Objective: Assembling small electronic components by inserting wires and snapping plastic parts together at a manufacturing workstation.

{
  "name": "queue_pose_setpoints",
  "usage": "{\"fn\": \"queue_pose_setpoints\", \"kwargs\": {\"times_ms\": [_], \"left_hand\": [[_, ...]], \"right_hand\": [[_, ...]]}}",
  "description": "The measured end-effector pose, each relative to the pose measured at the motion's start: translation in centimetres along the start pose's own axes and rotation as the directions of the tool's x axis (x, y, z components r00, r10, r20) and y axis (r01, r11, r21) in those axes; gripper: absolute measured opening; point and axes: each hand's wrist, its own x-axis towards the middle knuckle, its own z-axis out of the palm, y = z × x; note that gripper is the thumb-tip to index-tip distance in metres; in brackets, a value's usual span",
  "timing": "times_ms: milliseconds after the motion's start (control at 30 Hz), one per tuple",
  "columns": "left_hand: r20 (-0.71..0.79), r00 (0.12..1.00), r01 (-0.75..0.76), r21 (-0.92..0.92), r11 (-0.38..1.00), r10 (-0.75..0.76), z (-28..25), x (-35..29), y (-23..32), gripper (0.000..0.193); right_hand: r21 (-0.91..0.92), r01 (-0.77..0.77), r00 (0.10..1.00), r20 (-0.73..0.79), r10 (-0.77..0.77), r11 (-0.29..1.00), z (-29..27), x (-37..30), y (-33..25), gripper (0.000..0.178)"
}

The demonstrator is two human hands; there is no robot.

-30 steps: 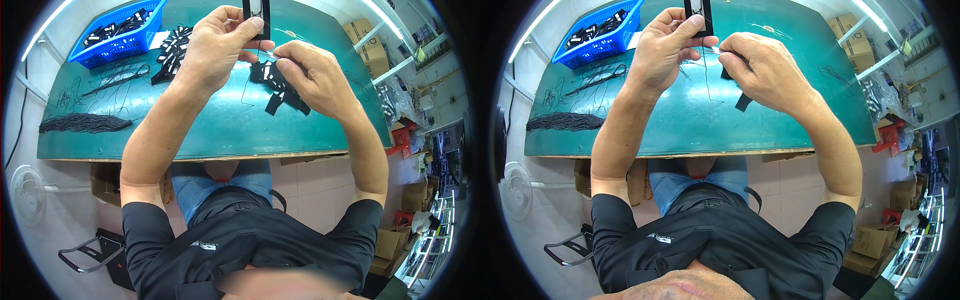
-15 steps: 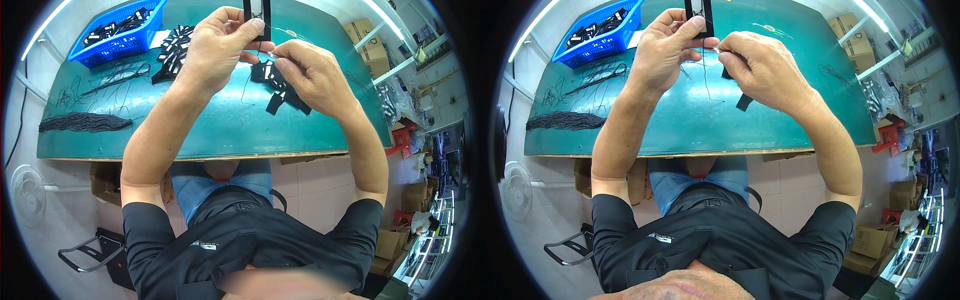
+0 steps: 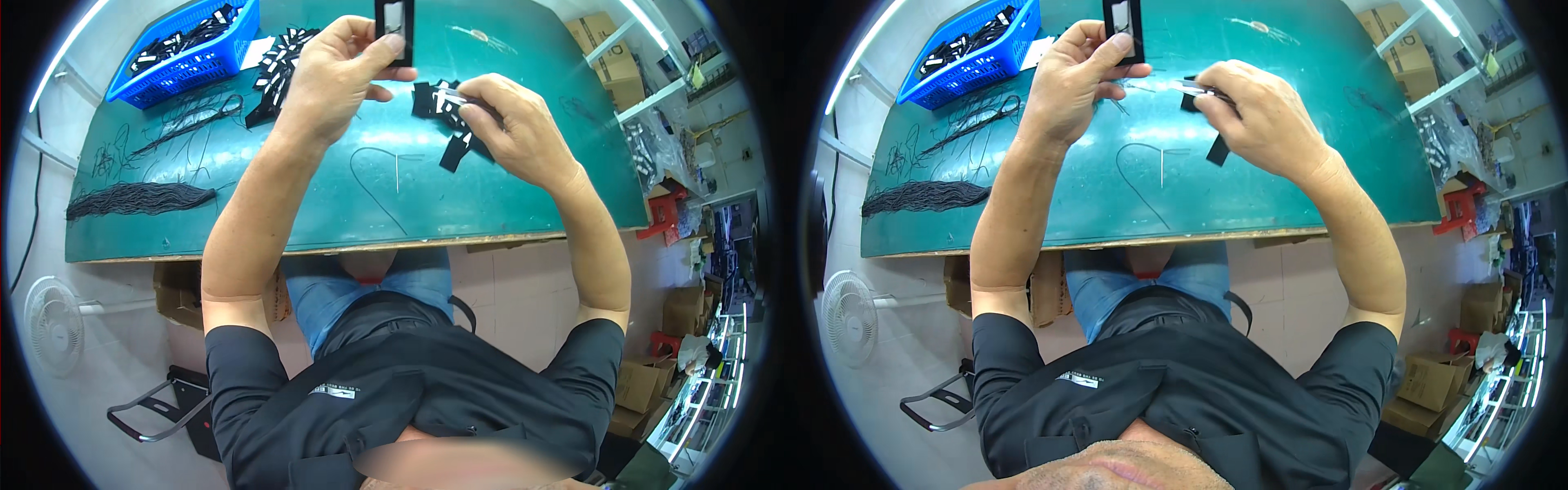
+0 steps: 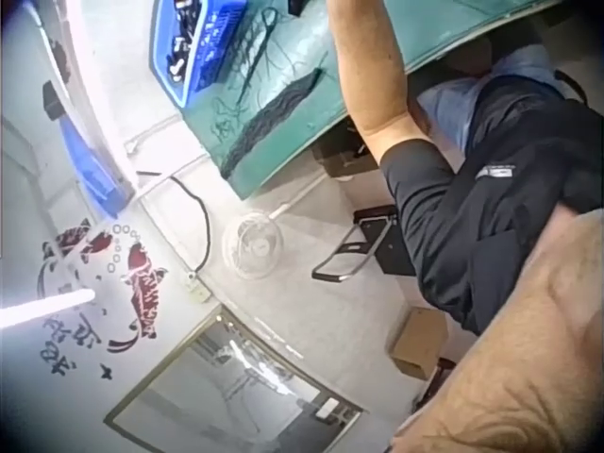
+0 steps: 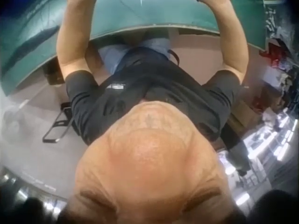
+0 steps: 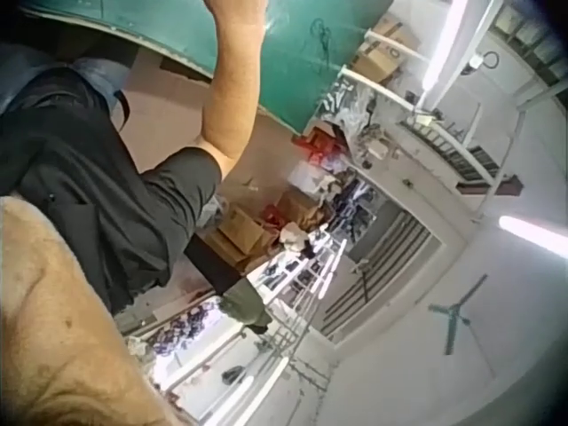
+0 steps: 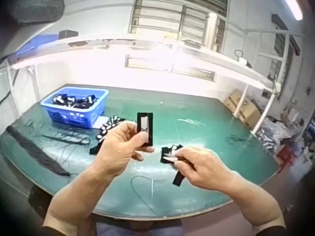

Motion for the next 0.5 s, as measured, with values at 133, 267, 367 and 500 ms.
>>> {"fn": "queue_pose_setpoints", "kwargs": {"times_ms": [133,267,367,500], "left_hand": [[-0.092,0.994,0.081,0.307,0.948,-0.055,-4.8,-0.8,-6.8,0.016],[-0.148,0.984,0.172,0.713,0.679,-0.094,-10.6,-2.9,-13.5,0.015],[-0.193,0.975,0.221,0.815,0.536,-0.109,-12.8,-3.7,-14.9,0.016],[-0.177,0.983,0.181,0.922,0.342,-0.044,-13.6,-1.8,-16.1,0.019]], "right_hand": [[-0.079,-0.220,0.975,-0.014,0.220,0.972,3.8,-6.1,7.6,0.018],[-0.385,-0.408,0.908,-0.081,0.410,0.828,5.9,-15.6,16.2,0.019],[-0.451,-0.477,0.869,-0.113,0.482,0.754,6.7,-19.0,17.9,0.020],[-0.497,-0.489,0.868,-0.193,0.458,0.717,7.6,-19.7,19.1,0.021]]}}
